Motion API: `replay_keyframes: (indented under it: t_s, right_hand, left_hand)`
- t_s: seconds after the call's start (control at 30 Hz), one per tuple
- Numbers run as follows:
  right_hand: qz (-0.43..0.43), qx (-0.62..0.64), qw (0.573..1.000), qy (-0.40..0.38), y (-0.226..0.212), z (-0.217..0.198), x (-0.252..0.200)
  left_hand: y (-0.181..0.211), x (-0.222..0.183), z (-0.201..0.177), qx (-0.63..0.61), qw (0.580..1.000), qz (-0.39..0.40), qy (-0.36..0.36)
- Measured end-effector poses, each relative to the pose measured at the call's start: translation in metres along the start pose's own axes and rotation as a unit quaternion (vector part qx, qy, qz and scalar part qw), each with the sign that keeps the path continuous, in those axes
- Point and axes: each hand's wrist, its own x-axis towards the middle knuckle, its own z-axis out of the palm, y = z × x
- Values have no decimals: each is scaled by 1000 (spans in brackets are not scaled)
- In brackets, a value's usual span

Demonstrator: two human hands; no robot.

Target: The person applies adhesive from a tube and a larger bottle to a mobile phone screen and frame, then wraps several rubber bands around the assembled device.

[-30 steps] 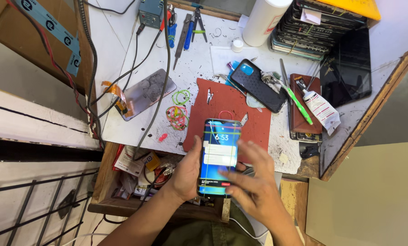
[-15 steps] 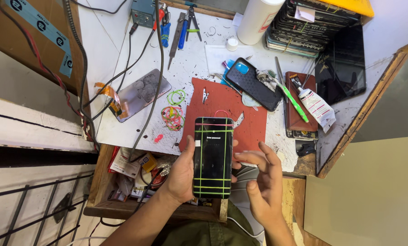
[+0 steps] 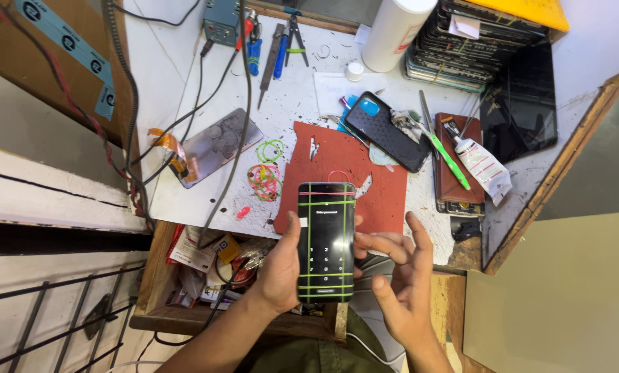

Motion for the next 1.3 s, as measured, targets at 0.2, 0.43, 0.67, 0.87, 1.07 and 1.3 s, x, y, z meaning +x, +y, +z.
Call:
replay_keyframes:
  t_s: [0.2,0.43,0.67,0.87,1.07,1.3]
  right_hand:
    - [185,74,979,36,5,11,2]
    - [200,151,966,60,18,7,-5]
    - [209,102,969,81,18,-5,-6]
    - [203,100,969,105,12,-6,-3]
    - [155,-306,930,136,-11,2,6]
    - [67,-405,899,156,-21,2,6]
  left_hand:
    - [-29,8,-1,139,987,81,24]
    - [-5,14,-29,590,769,214,120]
    - [83,14,-54,798,476,220,296]
    - [82,25,-43,803,466,260,266]
    - [46,63,-24,805,518,267,114]
    - [28,87,-25,853,450,240,110]
